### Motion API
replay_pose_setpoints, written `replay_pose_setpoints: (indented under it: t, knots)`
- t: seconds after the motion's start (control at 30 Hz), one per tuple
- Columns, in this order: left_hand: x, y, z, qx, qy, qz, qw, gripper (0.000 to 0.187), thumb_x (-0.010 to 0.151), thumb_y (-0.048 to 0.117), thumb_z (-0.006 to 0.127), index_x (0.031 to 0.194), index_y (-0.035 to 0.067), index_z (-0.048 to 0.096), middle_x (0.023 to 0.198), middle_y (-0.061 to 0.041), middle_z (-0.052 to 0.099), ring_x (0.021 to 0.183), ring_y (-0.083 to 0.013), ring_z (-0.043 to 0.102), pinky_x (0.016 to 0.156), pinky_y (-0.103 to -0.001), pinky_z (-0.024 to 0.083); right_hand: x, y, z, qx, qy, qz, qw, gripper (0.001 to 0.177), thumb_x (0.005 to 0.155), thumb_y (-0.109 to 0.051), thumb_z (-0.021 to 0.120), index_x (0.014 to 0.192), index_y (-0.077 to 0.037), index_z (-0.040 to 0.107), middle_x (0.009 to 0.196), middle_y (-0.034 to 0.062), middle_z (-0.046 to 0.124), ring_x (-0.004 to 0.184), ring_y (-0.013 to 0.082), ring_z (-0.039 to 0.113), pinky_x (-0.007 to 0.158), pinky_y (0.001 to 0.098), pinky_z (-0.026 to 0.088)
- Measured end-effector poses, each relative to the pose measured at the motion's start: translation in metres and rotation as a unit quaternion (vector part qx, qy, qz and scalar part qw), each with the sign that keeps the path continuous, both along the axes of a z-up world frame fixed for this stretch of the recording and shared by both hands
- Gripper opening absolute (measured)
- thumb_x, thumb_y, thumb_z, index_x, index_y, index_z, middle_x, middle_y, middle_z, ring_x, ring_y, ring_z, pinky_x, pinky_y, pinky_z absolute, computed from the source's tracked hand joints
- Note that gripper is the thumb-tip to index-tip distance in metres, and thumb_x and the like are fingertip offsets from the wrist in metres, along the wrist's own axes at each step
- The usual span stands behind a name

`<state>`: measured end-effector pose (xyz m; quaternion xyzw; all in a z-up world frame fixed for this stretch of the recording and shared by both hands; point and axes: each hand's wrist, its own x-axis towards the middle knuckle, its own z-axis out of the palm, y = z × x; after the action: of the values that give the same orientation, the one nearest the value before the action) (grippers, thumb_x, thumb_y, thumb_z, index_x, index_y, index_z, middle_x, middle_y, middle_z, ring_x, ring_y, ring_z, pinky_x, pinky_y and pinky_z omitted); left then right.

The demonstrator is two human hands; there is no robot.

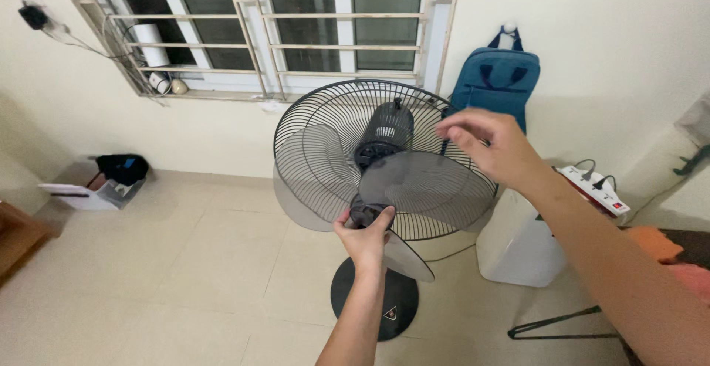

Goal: The person removes the front grille and fan blades from a standing fan, then wipes the motor housing and grille with an orange cloth. The blades and grille are set aside on a nearby desk.

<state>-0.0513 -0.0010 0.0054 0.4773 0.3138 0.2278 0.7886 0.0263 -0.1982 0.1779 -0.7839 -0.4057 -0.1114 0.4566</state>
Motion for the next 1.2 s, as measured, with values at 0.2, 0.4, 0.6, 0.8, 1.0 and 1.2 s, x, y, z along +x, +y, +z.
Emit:
replay_pose_setpoints:
  t: [0.2,0.4,0.6,0.8,1.0,1.2]
  knots:
    - [-0.002,0.003,-0.007,0.074,-0.003,-0.046,0.996,0.095,0.058,0.013,0.096,0.132,0.007,0.036,0.103,-0.018,0.064,0.066,-0.0211,0.063,0.052,-0.033,0.051,-0.024,-0.002,-0.023,-0.072,0.182,-0.038,0.980,0.044,0.089,-0.030,0.073,0.124,-0.004,0.070,0.108,0.0067,0.079,0.094,0.0112,0.071,0.083,0.0290,0.057]
    - [-0.029,0.020,-0.008,0.265,0.016,-0.099,0.959,0.091,0.055,0.024,0.099,0.126,0.005,0.046,0.108,-0.017,0.069,0.096,-0.0243,0.069,0.087,-0.035,0.056,-0.068,-0.004,-0.058,-0.094,0.289,-0.177,0.936,0.049,0.086,-0.031,0.075,0.128,-0.007,0.068,0.104,0.0069,0.079,0.084,0.0165,0.075,0.069,0.0334,0.063]
    - [-0.055,0.030,0.004,0.340,0.049,-0.208,0.916,0.088,0.055,0.027,0.096,0.127,0.008,0.050,0.117,-0.021,0.070,0.107,-0.0313,0.070,0.094,-0.038,0.053,-0.117,-0.018,-0.095,-0.058,0.357,-0.171,0.917,0.042,0.087,-0.027,0.069,0.124,-0.008,0.074,0.102,0.0060,0.082,0.082,0.0167,0.079,0.064,0.0331,0.062]
    - [-0.073,0.024,0.020,0.423,0.039,-0.290,0.858,0.085,0.053,0.031,0.093,0.128,0.014,0.059,0.123,-0.013,0.071,0.112,-0.0308,0.068,0.096,-0.040,0.054,-0.173,-0.040,-0.135,0.026,0.391,-0.253,0.884,0.040,0.093,-0.027,0.062,0.127,-0.007,0.072,0.102,0.0098,0.084,0.082,0.0203,0.080,0.066,0.0346,0.064]
    - [-0.074,0.000,0.046,0.500,0.034,-0.389,0.773,0.091,0.052,0.036,0.094,0.136,0.020,0.062,0.127,-0.011,0.068,0.115,-0.0280,0.067,0.096,-0.039,0.054,-0.228,-0.068,-0.173,0.228,0.418,-0.300,0.827,0.043,0.093,-0.026,0.061,0.126,-0.001,0.069,0.101,0.0138,0.082,0.078,0.0295,0.080,0.067,0.0380,0.064]
    - [-0.068,-0.044,0.055,0.522,-0.021,-0.445,0.727,0.092,0.053,0.044,0.095,0.135,0.015,0.063,0.124,-0.012,0.070,0.115,-0.0288,0.067,0.097,-0.040,0.053,-0.270,-0.106,-0.192,0.296,0.336,-0.390,0.804,0.043,0.096,-0.025,0.066,0.123,0.008,0.072,0.103,0.0201,0.081,0.086,0.0290,0.077,0.073,0.0378,0.060]
